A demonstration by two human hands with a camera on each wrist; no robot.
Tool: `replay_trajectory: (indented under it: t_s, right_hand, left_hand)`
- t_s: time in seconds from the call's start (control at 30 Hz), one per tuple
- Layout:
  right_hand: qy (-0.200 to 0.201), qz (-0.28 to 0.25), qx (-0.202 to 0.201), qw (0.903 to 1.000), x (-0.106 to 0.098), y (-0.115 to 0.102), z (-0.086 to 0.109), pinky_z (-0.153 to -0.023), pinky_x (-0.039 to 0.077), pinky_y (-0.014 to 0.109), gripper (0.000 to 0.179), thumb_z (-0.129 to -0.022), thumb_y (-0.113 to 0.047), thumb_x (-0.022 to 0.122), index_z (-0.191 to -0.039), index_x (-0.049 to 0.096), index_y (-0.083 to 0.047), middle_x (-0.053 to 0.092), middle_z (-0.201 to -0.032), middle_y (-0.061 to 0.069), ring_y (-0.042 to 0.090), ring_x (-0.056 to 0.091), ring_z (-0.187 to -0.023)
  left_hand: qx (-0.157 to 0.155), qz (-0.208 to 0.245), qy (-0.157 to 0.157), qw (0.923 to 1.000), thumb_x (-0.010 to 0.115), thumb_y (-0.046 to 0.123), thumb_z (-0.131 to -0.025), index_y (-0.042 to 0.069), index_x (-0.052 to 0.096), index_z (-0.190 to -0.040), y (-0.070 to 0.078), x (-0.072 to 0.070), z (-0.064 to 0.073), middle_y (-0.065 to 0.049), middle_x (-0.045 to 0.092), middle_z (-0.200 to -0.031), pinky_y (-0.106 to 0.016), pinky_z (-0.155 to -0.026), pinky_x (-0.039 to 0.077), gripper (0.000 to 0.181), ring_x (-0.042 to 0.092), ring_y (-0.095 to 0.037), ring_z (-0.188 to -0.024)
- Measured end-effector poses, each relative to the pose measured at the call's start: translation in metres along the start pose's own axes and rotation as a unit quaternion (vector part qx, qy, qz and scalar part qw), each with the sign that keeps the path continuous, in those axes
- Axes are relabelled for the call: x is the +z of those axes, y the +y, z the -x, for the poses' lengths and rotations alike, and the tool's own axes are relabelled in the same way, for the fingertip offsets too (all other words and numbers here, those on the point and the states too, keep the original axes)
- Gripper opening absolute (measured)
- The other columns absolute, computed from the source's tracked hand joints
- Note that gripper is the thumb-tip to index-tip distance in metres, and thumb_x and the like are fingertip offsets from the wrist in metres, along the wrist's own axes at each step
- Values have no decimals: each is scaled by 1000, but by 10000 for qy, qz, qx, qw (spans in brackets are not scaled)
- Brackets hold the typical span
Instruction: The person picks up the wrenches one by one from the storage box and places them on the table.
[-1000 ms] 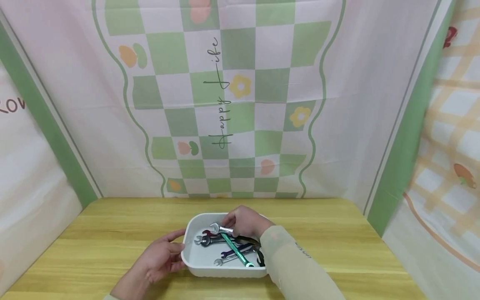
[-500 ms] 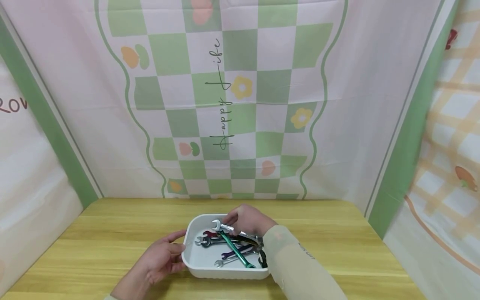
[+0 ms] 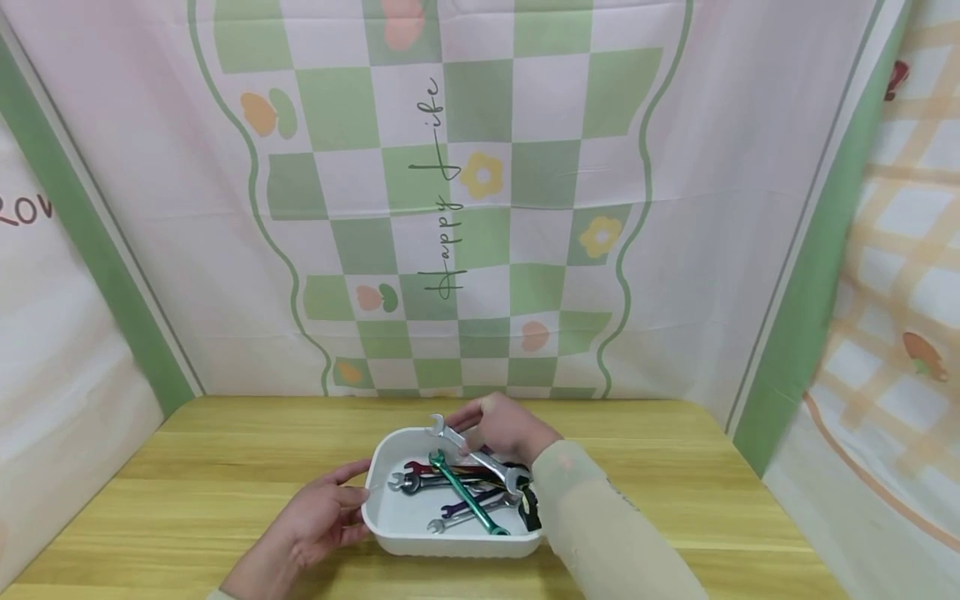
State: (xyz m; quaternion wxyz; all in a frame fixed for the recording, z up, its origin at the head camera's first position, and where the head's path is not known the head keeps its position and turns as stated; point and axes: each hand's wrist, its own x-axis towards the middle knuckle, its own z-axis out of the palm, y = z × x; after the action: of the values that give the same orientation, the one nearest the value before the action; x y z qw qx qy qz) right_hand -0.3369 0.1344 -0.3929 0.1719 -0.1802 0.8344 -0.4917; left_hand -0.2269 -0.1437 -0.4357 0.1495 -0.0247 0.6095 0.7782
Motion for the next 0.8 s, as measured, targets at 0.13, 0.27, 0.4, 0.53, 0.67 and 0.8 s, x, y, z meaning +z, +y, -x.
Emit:
replay_trajectory:
  t_s: [0.13,0.27,0.4,0.53,0.67,0.8]
  right_hand:
    - [93,-597,211,9980,-1,-4,1,-75,59,40,47,-73,5,78,-118,72,-9,70,-111,7,26,68,-92]
    - [285,-912,337,9949,-3,-9,3,-77,59,46,48,-74,7,77,-119,71,-7,70,-110,9,28,69,-89]
    - [460,-1196,410,9909,-6,-13,6,-82,57,49,50,-74,8,76,-122,69,-5,69,-113,10,29,69,-90]
    - [652,-1538,482,9848,-9,-16,10,-84,56,49,52,-75,11,75,-125,66,-2,68,-116,13,30,69,-91]
    - [886,-1839,539,9775,-14,-17,15,-83,57,47,52,-77,13,71,-128,63,1,66,-120,17,32,70,-88]
    - [962,-1988,557,9737,-21,-14,22,-85,57,46,54,-80,13,68,-132,59,4,63,-126,21,33,70,-89]
  left_hand:
    - [8,-21,3,10000,56,-1,-93,-2,31,-152,1,1,0,-21,59,-103,-34,-70,56,65,58,-23,-82]
    - [10,-31,8,10000,56,-1,-93,-2,30,-153,0,1,1,-20,59,-102,-34,-69,56,65,59,-23,-81]
    - [-21,-40,31,10000,56,0,-93,-2,31,-153,0,2,0,-20,59,-102,-34,-69,56,64,58,-23,-81]
    - [-44,-42,67,10000,56,0,-93,-1,32,-152,1,1,0,-21,58,-102,-33,-69,56,64,57,-23,-81]
    - [-43,-48,72,10000,56,0,-93,-1,32,-152,1,1,0,-20,58,-101,-33,-68,56,64,57,-22,-80]
    - [-49,-39,63,10000,56,-1,-93,-1,32,-152,0,1,0,-20,58,-100,-33,-68,56,64,58,-21,-78]
